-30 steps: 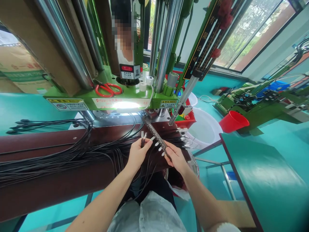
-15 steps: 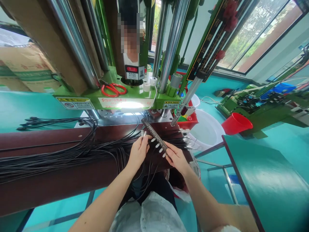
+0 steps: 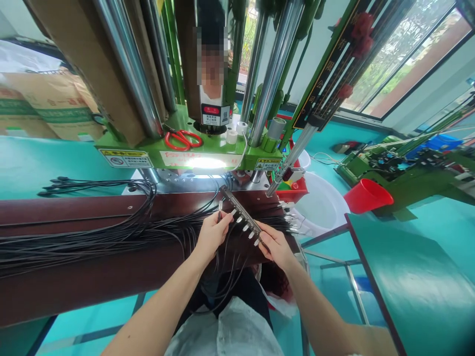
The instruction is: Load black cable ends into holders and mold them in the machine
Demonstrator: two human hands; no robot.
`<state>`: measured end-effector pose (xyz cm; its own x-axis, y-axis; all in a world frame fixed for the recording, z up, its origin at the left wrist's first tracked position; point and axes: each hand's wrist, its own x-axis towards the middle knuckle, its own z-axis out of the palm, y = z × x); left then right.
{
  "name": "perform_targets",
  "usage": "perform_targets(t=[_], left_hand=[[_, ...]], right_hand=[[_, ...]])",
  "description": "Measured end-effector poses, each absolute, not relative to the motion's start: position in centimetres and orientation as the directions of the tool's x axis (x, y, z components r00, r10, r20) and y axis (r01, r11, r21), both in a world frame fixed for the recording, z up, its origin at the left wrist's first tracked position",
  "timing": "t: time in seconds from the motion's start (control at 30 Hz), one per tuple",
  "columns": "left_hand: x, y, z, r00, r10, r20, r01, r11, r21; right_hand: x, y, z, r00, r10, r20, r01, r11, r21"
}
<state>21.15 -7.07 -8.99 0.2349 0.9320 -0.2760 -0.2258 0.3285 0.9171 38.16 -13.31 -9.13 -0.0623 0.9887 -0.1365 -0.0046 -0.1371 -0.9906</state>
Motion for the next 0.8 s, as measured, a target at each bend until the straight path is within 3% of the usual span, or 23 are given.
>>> perform_targets(t=[0.57,0.8], left_hand=[[20.9,-7.0,-9.3,0.242,0.937,-0.253,-0.267,0.315,0.911],[20.6,-7.1,-9.7,0.213,0.948,-0.238,-0.262,0.29,0.92]], right_hand=[[38.1,-13.4,-8.9,-0.062,0.99,-0.129,-0.004,-0.129,-0.992],[38.5,-13.4,-10.4,-0.121,0.991,-0.064,0.195,-0.04,-0.98]])
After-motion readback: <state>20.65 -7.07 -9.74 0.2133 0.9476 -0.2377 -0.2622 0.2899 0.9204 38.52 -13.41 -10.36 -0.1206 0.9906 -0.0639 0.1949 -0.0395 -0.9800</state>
